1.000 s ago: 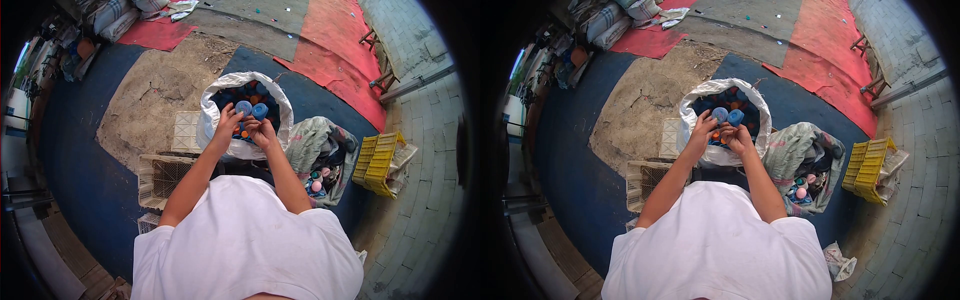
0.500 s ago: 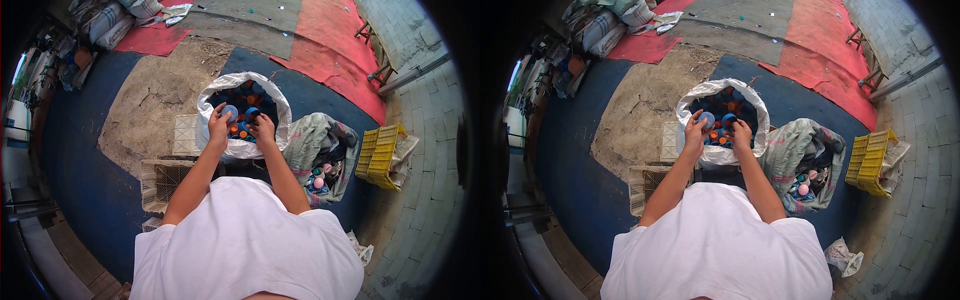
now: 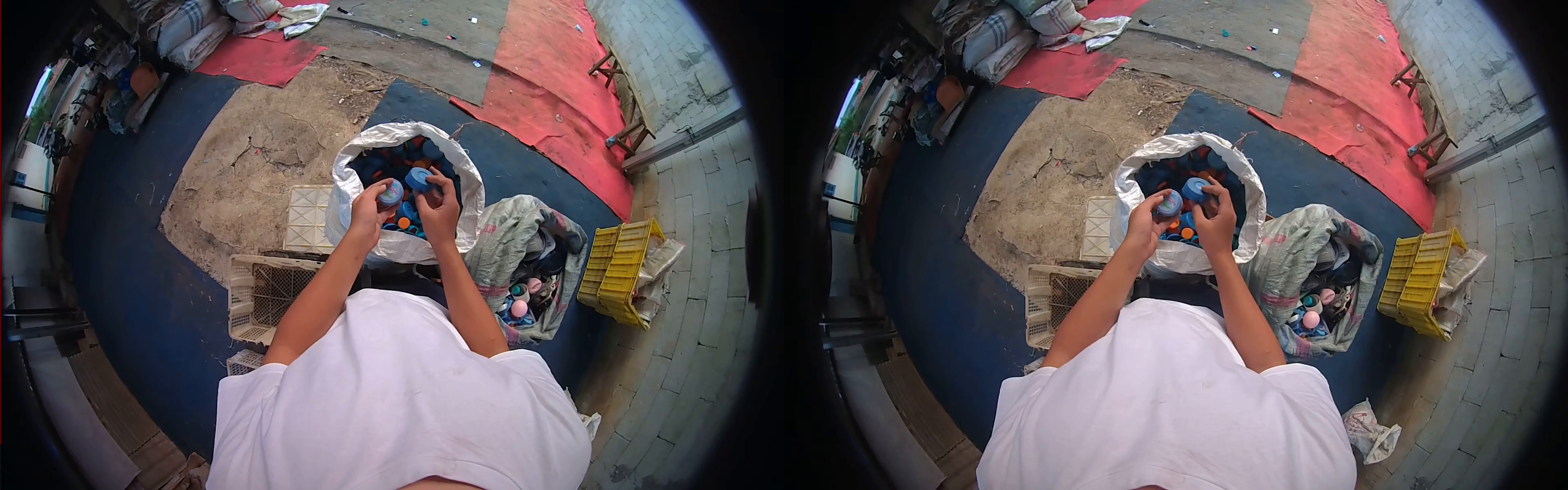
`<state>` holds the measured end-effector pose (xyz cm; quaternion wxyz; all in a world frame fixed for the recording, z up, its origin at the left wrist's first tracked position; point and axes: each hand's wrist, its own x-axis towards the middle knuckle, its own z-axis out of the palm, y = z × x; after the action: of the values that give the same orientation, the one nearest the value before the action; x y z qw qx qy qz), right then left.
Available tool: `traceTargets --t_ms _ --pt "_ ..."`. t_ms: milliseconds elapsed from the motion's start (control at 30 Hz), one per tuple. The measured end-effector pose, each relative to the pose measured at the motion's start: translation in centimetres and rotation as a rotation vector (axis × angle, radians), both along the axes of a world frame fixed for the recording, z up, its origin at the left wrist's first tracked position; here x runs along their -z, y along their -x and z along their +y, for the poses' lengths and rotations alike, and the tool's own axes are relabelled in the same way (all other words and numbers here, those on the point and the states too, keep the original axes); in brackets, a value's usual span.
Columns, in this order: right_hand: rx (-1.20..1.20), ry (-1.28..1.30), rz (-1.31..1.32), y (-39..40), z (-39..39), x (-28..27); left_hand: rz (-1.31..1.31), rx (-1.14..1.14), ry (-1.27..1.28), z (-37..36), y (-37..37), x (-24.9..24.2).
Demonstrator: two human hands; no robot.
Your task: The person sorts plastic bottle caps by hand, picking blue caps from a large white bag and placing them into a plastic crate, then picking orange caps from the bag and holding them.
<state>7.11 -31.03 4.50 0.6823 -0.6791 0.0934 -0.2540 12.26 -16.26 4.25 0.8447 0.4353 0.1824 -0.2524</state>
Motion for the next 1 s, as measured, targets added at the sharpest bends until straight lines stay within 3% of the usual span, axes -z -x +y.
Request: traceTargets --t_ms 67,233,467,533,767,800,833,933,1000 --pt "0.013 0.145 -0.023 -0.1 -0.1 0.3 -0.003 -0.015 -0.005 -0.1 0.0 -0.2" --pt "0.023 0.185 -0.044 -0.1 0.0 -0.2 -0.128 -0.043 -0.052 -0.2 0.4 -0.8" --pt "0.023 0.106 -0.087 0.2 0.9 -1.6 0.003 -0.069 0.155 0.6 -0.2 -0.1" --pt "-0.049 0.234 -0.092 0.6 1.3 -2.5 -0.007 -0.093 0.134 0.6 -0.2 -0.1" --pt "-0.289 0.709 -0.120 1.3 3.3 -3.9 0.074 -0.002 0.624 1.9 1.2 -3.0" --pt "-0.285 0.766 -0.124 1.6 3.4 -5.7 0.042 0.123 0.914 3.5 0.6 0.1" --pt "-0.282 0.823 -0.130 1.7 3.4 -6.7 0.042 0.067 0.853 3.5 0.8 -0.9" --pt "-0.333 0.613 -0.235 0.6 2.2 -5.7 0.066 -0.078 0.771 4.1 1.7 -2.5" --pt "-0.271 0.220 -0.105 -0.9 1.4 -2.6 0.038 -0.097 0.820 4.4 2.2 -3.2"
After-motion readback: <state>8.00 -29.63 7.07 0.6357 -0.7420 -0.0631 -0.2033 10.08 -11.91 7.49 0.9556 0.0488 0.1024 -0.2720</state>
